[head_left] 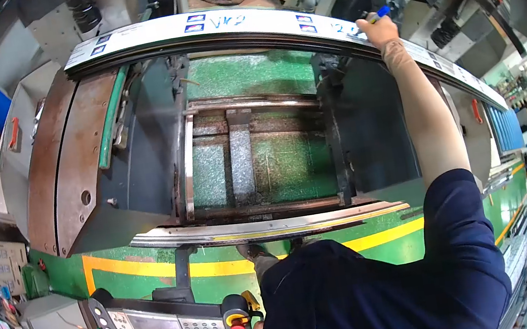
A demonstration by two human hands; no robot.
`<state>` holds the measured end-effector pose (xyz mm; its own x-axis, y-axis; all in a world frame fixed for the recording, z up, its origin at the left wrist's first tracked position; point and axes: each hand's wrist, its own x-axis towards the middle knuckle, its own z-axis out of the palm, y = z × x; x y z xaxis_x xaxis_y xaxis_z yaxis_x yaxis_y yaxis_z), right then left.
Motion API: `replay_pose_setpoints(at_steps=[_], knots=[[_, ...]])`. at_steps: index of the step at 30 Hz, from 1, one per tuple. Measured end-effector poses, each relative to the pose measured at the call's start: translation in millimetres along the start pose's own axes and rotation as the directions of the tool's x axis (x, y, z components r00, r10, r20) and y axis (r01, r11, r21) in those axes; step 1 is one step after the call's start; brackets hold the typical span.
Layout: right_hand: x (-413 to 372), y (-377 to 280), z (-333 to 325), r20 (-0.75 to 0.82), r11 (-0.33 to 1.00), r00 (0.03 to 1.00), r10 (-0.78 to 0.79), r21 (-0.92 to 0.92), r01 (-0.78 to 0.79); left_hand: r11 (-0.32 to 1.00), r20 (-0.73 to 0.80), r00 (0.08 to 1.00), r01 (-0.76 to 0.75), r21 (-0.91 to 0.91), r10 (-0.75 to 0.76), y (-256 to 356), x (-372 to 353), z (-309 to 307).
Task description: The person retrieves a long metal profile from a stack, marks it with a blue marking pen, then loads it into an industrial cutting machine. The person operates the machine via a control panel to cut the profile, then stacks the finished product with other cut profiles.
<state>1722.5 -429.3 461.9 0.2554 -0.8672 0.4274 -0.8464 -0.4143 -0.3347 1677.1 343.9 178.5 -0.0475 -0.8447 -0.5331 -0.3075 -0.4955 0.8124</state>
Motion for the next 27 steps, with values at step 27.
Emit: replay_pose_setpoints(at_steps=[27], knots=[[-407,625,-459,-0.314,0.62,0.726,0.612,0.76,-0.194,0.763,0.691,0.701,-0.54,0.355,0.174,196,185,164]])
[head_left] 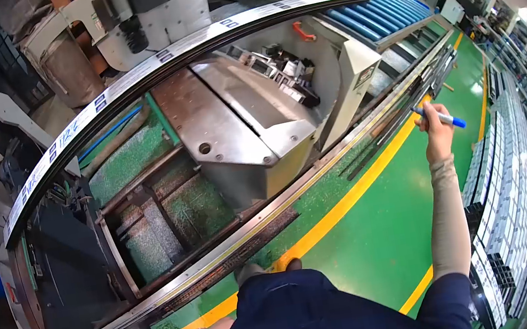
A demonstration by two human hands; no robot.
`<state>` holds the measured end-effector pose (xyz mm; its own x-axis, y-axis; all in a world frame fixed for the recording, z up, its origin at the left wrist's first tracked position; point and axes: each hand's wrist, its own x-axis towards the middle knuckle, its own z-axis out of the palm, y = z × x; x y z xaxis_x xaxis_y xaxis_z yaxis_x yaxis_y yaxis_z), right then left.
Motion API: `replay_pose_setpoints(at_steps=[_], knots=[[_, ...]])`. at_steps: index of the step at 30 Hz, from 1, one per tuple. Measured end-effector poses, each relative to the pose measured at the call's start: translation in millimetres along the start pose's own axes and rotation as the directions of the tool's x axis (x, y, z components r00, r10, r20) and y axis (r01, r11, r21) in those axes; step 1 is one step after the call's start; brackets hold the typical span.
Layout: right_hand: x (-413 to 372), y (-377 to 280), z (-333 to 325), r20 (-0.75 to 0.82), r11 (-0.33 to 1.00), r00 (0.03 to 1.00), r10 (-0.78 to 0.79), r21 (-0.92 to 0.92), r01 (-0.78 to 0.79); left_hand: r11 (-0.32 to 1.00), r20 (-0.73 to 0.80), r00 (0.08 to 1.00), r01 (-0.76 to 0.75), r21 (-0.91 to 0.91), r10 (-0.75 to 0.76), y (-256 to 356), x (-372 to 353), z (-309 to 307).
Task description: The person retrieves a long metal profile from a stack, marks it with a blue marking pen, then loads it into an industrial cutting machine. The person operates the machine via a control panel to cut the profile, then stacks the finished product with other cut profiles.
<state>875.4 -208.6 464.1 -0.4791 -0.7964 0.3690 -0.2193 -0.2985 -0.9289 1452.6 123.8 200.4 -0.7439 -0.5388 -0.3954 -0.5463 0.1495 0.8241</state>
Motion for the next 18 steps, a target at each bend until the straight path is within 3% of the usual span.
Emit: replay_pose_setpoints(at_steps=[3,5,6,9,12,15,18], knots=[[5,7,-23,-0.011,1.0,1.0,0.0,0.019,0.0,0.993,0.086,0.992,-0.098,0.068,0.092,15,46,-29],[9,10,-20,0.009,0.999,1.0,0.001,0.032,-0.001,0.986,0.198,0.979,-0.085,0.142,0.056,27,81,-46],[12,9,-15,0.029,0.999,1.0,0.011,0.042,-0.012,0.968,0.3,0.945,-0.186,0.169,0.13,40,98,-62],[34,15,2,0.122,0.999,0.993,-0.01,0.048,0.004,0.97,0.215,0.956,-0.224,0.092,0.2,71,137,-78],[72,18,27,0.215,0.996,0.975,-0.06,0.075,0.045,0.98,0.212,0.971,-0.14,0.143,0.107,66,174,-77],[119,20,63,0.317,0.986,0.944,-0.092,0.159,0.042,0.985,0.072,0.984,-0.164,0.054,0.16,70,200,-83],[166,29,116,0.436,0.955,0.894,-0.107,0.296,-0.03,0.997,-0.104,0.992,-0.074,0.0,0.074,77,224,-86]])
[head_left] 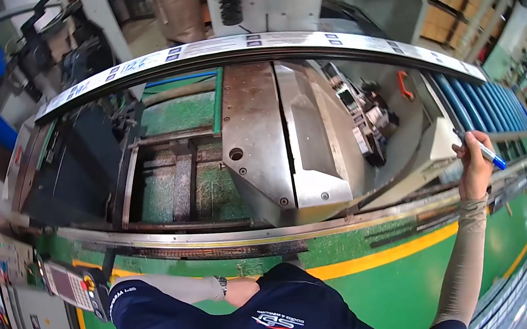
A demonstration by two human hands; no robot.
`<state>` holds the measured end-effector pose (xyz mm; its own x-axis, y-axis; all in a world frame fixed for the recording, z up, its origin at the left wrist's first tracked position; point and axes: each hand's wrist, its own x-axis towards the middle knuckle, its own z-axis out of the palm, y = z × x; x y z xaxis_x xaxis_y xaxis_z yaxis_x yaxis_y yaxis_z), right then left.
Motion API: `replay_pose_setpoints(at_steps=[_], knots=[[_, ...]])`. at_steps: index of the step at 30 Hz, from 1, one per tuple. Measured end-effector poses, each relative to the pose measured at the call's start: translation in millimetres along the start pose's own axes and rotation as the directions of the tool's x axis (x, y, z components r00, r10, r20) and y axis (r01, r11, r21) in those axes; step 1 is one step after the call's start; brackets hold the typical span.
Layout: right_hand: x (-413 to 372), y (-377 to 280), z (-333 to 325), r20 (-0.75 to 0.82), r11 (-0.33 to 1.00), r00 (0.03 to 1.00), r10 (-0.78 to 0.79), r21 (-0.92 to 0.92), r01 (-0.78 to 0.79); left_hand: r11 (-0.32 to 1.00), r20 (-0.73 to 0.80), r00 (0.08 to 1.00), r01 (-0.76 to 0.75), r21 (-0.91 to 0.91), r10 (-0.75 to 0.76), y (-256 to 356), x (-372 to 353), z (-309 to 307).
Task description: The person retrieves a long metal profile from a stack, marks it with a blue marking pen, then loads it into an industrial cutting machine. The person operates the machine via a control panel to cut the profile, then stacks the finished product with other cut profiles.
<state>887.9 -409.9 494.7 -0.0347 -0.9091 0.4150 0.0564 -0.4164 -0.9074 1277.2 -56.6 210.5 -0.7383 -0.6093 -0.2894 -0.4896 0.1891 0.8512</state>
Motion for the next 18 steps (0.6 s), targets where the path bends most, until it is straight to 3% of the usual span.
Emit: replay_pose_setpoints(at_steps=[1,4,6,7,9,10,12,13,14,16,18], knots=[[18,7,10,0.056,0.998,0.998,0.017,0.061,-0.021,0.999,-0.049,0.998,0.043,-0.011,-0.044,3,7,4],[61,20,43,0.219,1.0,0.976,0.006,0.018,-0.01,0.998,-0.151,0.987,0.061,-0.011,-0.062,15,21,6],[81,12,72,0.251,1.0,0.968,0.001,-0.008,0.001,0.992,-0.183,0.978,0.088,-0.091,-0.103,37,24,5],[101,18,79,0.355,0.999,0.935,-0.005,0.038,-0.009,0.987,-0.184,0.976,0.092,-0.128,-0.115,50,26,8],[136,33,104,0.313,0.996,0.95,0.021,0.079,-0.049,0.959,-0.252,0.925,0.273,-0.08,-0.285,67,37,25],[154,42,120,0.315,0.997,0.949,-0.036,0.076,0.013,0.945,-0.271,0.906,0.313,-0.091,-0.326,55,41,49],[194,72,155,0.39,0.992,0.918,-0.075,0.126,0.027,0.943,-0.512,0.793,0.255,-0.215,-0.331,64,54,69],[210,88,171,0.42,0.992,0.902,-0.101,0.112,0.059,0.962,-0.572,0.774,0.211,-0.174,-0.273,62,61,80],[229,107,186,0.446,0.992,0.886,-0.127,0.045,0.119,0.875,-0.53,0.696,0.396,-0.278,-0.484,95,70,68],[258,133,209,0.47,0.946,0.873,-0.132,-0.203,0.253,0.779,-0.492,0.606,0.527,-0.341,-0.625,117,87,74],[283,158,226,0.475,0.882,0.877,-0.072,-0.38,0.278,0.849,-0.549,0.653,0.46,-0.26,-0.522,57,107,150]])
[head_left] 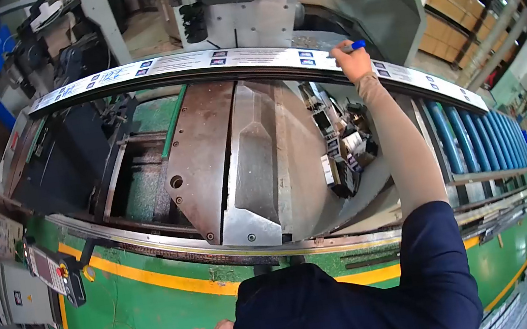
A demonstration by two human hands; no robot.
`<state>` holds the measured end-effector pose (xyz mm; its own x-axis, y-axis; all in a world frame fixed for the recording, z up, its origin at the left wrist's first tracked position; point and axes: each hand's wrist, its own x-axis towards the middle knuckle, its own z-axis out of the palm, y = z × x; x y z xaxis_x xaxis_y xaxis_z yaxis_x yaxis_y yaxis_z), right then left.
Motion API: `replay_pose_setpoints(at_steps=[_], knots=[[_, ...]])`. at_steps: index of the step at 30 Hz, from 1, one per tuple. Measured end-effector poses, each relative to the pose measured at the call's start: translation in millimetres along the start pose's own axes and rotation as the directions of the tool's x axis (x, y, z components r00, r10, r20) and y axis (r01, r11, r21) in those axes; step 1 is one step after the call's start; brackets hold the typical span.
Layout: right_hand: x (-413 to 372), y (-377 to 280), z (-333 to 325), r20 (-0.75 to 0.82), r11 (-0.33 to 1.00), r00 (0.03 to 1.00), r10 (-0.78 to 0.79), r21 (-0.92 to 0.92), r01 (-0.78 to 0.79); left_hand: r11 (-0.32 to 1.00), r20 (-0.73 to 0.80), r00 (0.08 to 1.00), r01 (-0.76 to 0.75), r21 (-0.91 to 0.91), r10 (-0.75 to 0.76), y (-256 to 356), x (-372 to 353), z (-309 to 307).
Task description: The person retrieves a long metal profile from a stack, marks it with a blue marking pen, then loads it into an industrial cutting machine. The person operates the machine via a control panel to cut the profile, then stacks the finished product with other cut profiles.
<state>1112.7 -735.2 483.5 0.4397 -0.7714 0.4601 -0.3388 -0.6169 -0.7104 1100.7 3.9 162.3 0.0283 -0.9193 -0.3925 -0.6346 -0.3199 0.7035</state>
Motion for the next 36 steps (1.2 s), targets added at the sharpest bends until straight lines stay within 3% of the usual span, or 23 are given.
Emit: replay_pose_setpoints(at_steps=[2,3,4,7,11,13,14,17,18,20,21,23,25,26,29,30,33,34,36], knots=[[27,21,11,0.067,0.99,0.993,0.102,-0.1,-0.095,0.997,-0.157,0.985,0.063,-0.051,-0.071,-40,1,76],[40,33,19,0.061,0.985,0.991,0.116,-0.138,-0.107,0.993,-0.232,0.967,0.092,-0.08,-0.109,-19,7,73],[52,46,26,0.051,0.977,0.99,0.132,-0.175,-0.121,0.967,-0.311,0.918,0.208,-0.149,-0.246,9,6,74],[66,52,29,0.1,0.982,0.99,0.099,-0.173,-0.08,0.958,-0.143,0.95,0.261,-0.117,-0.277,19,17,83],[75,56,27,0.12,0.981,0.991,0.059,-0.191,-0.035,0.947,-0.243,0.919,0.278,-0.161,-0.311,39,33,88],[69,64,18,0.086,0.978,0.996,0.011,-0.208,0.007,0.955,-0.14,0.95,0.259,-0.145,-0.279,63,48,55],[73,68,16,0.148,0.983,0.989,-0.019,-0.177,0.045,0.959,-0.085,0.961,0.251,-0.132,-0.263,70,50,42],[77,71,12,0.118,0.975,0.993,-0.018,-0.22,0.044,0.992,-0.166,0.984,0.036,-0.125,-0.057,51,63,38],[73,70,8,0.143,0.956,0.986,-0.08,-0.269,0.116,0.993,-0.201,0.978,0.025,-0.111,-0.047,45,66,39],[73,68,1,0.172,0.96,0.985,0.011,-0.277,0.038,0.996,-0.265,0.964,0.002,-0.084,-0.024,37,70,38],[74,67,-2,0.187,0.959,0.981,0.053,-0.283,0.002,0.993,-0.212,0.976,0.028,-0.11,-0.051,53,74,18],[72,74,-5,0.13,0.941,0.99,-0.045,-0.328,0.086,0.983,-0.099,0.99,0.087,-0.161,-0.104,87,75,-21],[76,89,0,0.107,0.963,0.993,-0.058,-0.257,0.084,0.986,-0.109,0.985,0.118,-0.119,-0.131,102,75,-39],[70,74,-9,0.189,0.965,0.982,-0.005,-0.258,0.054,0.986,-0.119,0.982,0.134,-0.098,-0.145,107,77,-47],[73,78,-19,0.063,0.902,0.996,-0.058,-0.424,0.079,0.986,-0.127,0.98,0.146,-0.082,-0.156,112,76,-56],[70,77,-24,0.062,0.913,0.998,0.02,-0.408,0.007,0.987,-0.125,0.982,0.127,-0.099,-0.139,109,76,-57],[71,82,-25,0.153,0.931,0.988,-0.007,-0.358,0.063,0.981,-0.098,0.994,-0.061,-0.183,0.043,73,79,-51],[67,79,-28,0.087,0.897,0.996,0.014,-0.441,0.025,0.975,-0.071,0.989,-0.139,-0.172,0.128,60,79,-48],[62,71,-29,0.143,0.906,0.989,0.024,-0.422,0.039,0.963,-0.074,0.978,-0.204,-0.177,0.194,26,83,-29]])
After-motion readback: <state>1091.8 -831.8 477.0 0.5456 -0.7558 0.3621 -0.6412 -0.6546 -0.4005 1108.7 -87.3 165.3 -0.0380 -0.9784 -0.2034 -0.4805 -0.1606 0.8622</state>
